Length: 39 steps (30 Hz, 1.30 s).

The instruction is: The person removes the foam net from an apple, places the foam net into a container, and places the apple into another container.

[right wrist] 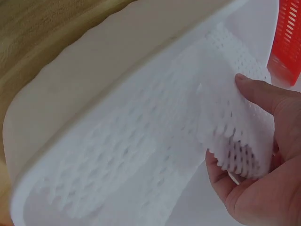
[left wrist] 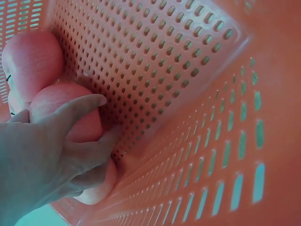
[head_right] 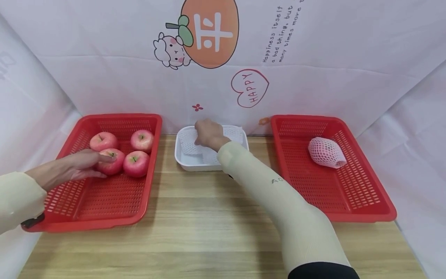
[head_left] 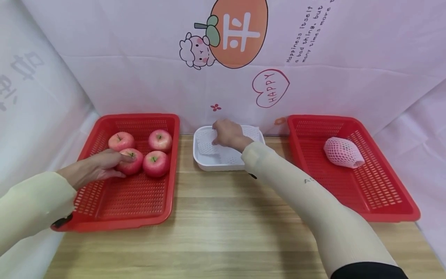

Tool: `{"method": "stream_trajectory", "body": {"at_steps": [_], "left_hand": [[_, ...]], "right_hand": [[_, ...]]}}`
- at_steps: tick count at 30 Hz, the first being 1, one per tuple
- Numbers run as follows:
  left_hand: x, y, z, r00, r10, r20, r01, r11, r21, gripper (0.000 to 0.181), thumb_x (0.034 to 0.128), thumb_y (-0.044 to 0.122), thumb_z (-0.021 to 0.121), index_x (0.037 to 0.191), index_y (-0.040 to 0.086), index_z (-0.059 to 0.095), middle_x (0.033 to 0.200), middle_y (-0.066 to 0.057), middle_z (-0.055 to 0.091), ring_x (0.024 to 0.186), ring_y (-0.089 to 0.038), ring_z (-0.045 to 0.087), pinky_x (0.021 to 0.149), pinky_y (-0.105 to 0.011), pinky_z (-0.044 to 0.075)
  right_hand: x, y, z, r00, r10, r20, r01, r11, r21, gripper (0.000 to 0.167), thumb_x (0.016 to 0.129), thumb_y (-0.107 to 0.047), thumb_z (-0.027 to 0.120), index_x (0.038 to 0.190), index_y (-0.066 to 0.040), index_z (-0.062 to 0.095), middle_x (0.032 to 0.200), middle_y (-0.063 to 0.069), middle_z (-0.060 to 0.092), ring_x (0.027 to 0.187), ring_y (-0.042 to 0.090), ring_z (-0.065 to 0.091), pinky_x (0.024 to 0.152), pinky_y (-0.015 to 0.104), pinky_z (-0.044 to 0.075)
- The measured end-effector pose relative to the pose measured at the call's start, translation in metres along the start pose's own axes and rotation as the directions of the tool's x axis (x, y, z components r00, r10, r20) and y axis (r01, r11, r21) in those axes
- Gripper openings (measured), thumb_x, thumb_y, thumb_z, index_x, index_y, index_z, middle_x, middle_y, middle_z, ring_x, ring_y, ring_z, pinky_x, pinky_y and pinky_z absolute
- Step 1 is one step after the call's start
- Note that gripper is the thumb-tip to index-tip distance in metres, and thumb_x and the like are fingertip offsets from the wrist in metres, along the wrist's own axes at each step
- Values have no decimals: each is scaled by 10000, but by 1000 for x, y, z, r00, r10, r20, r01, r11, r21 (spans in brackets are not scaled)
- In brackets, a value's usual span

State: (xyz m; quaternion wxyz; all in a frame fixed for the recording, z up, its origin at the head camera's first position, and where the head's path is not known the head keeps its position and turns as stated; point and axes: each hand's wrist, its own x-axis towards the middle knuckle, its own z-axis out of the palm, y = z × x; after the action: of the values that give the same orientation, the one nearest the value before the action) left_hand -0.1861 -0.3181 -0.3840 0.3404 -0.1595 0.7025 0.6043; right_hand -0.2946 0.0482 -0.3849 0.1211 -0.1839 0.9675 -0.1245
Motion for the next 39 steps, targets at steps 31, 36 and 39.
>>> {"method": "stream_trajectory", "body": {"at_steps": [31,36,39], "left_hand": [[-22,6,7,978,8,-207,49,962,269,664,1100,266,494,1525,-124,166,1402,-284,330,1293,-404,421,1005,-618,533],[-29,10,11,973,46,-228,44,926,375,846,1091,276,507,1542,-163,-57,1501,-399,157,1374,-474,312,1125,-599,440],[-34,11,14,970,56,-237,54,899,435,1026,1087,314,515,1526,-146,-289,1614,-445,-105,1477,-582,102,1221,-719,235]], "right_hand": [[-26,17,-39,989,-94,-117,93,995,-21,605,944,-349,806,1447,-62,629,1463,144,630,1218,299,626,1099,456,521],[-32,25,-50,983,-124,-137,121,992,-30,596,939,-334,807,1433,-48,638,1463,162,626,1262,323,615,1123,485,503],[-37,30,-59,978,-140,-153,136,990,-39,604,931,-328,815,1430,-39,637,1467,169,621,1272,334,615,1127,491,503]]}}
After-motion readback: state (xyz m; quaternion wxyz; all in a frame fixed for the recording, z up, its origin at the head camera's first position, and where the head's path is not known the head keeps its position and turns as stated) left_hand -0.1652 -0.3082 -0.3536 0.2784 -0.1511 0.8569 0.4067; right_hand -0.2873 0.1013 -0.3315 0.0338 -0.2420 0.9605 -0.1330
